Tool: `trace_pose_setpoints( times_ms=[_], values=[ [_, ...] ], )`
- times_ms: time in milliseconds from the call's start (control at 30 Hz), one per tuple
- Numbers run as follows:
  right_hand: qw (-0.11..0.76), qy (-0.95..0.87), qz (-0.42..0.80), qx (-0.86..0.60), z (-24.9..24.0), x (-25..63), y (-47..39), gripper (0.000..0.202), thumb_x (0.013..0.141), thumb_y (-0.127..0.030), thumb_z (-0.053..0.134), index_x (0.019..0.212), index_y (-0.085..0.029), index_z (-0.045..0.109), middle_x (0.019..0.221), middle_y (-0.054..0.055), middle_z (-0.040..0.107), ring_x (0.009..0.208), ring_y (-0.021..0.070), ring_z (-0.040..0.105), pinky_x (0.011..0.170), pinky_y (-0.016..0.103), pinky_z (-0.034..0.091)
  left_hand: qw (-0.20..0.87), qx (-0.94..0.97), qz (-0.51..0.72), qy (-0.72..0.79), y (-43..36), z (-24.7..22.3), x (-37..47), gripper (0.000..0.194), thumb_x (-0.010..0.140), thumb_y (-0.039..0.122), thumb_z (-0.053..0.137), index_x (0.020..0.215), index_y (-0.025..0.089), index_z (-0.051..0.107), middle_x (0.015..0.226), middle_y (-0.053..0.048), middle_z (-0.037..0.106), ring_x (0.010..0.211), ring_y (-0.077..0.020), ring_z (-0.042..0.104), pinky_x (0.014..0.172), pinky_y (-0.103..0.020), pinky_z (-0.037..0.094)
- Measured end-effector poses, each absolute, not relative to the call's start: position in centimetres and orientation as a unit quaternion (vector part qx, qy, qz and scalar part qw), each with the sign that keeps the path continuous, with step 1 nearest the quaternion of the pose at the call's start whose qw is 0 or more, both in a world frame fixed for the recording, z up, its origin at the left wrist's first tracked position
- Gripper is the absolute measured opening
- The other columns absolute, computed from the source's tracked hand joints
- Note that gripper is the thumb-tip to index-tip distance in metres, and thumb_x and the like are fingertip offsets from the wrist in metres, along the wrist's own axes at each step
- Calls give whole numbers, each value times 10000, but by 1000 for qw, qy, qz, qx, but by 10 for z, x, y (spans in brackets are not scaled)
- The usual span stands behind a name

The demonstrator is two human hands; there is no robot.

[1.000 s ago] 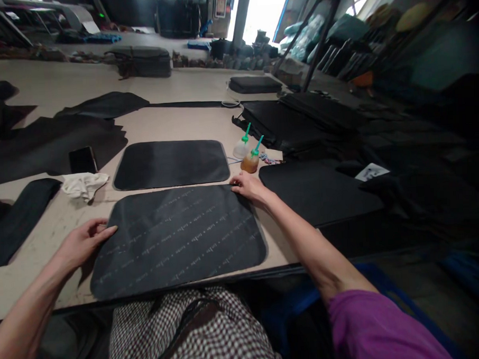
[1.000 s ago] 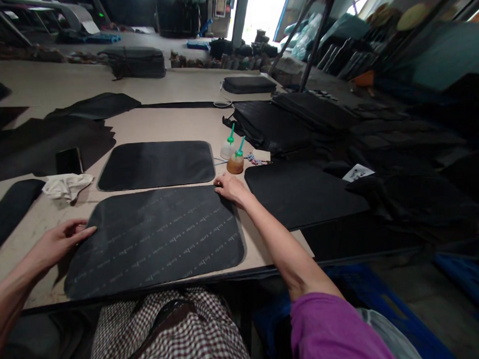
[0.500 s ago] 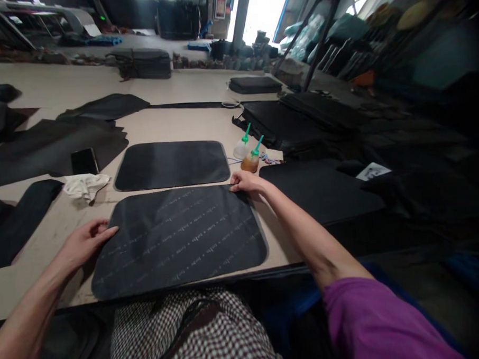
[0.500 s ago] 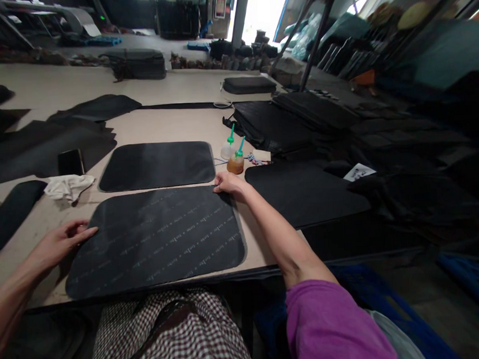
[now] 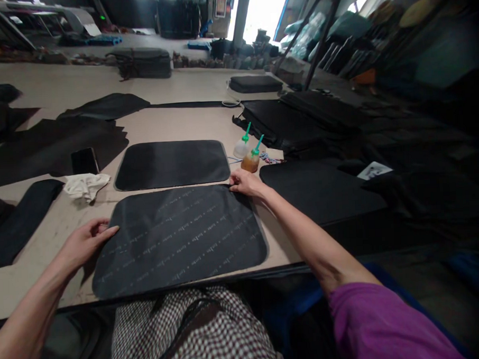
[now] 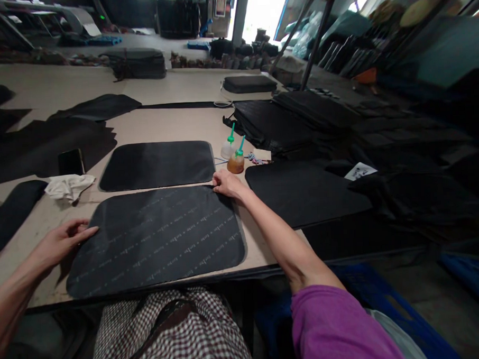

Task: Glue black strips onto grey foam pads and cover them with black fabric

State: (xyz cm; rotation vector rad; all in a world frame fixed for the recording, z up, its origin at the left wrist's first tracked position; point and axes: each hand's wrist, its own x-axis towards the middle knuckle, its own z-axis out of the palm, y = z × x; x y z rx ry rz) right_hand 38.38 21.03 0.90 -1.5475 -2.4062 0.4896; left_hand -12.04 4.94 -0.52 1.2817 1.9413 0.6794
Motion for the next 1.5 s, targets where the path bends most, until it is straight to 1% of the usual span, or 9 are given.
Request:
trace_pose_setpoints(
  times_ms=[167,333,567,733,833,1000,1133,1233,1500],
  values=[
    [137,-847,95,-505,7,384,201,131,790,-199,772,867,-189,667,1045,69,579,1013,227,534,846,293,416,340,495,262,756,49,-3,-118,821,579,713,800,1142,134,657,816,-23,708,725,-189,651,598,-240,500],
    [140,-863,33,-485,6,384,187,67,913,-208,661,975,-209,687,1079,91,578,1013,239,510,838,313,387,354,486,275,750,48,1,-114,814,557,703,821,1112,132,654,779,-10,695,722,-180,640,633,-247,514],
    [140,-857,-7,-496,-1,381,169,221,1034,-240,465,1008,-205,682,1072,112,625,988,239,528,800,320,353,359,487,270,749,49,-2,-116,829,564,717,810,1139,144,643,815,-25,708,736,-194,653,624,-252,512],
    [159,-832,5,-531,-8,381,165,184,1027,-273,494,1009,-197,660,1081,124,651,941,247,570,718,318,350,357,501,260,744,50,-12,-127,827,615,716,791,1189,143,629,845,-24,707,757,-193,658,643,-249,514],
    [184,-816,28,-547,-11,381,166,155,1005,-296,550,1105,-202,622,1131,124,654,950,247,595,726,311,379,352,511,256,741,51,-16,-130,797,643,701,787,1201,154,632,842,-12,708,757,-183,656,661,-243,509],
    [220,-782,88,-576,-10,385,173,296,910,-237,651,1174,-189,527,1062,65,671,852,189,633,743,278,437,341,506,255,750,51,-10,-125,815,598,713,797,1162,143,649,830,-21,713,766,-200,662,658,-254,514],
    [223,-768,121,-587,-2,392,175,269,838,-220,705,1065,-186,566,1069,56,656,848,166,629,766,265,447,350,493,262,752,51,-5,-120,822,570,710,816,1141,142,655,780,-9,703,715,-188,656,626,-250,513],
    [212,-763,138,-595,3,397,173,172,806,-233,727,928,-189,614,961,39,664,847,177,614,763,269,438,356,492,275,746,50,-7,-122,817,568,703,826,1135,140,659,801,-13,711,710,-183,659,617,-246,518],
    [171,-740,197,-620,4,410,164,174,773,-336,759,787,-192,661,766,-12,670,749,162,603,640,239,386,365,495,276,739,49,-15,-128,809,596,695,825,1175,158,646,807,7,706,709,-164,653,625,-227,513]
  ],
)
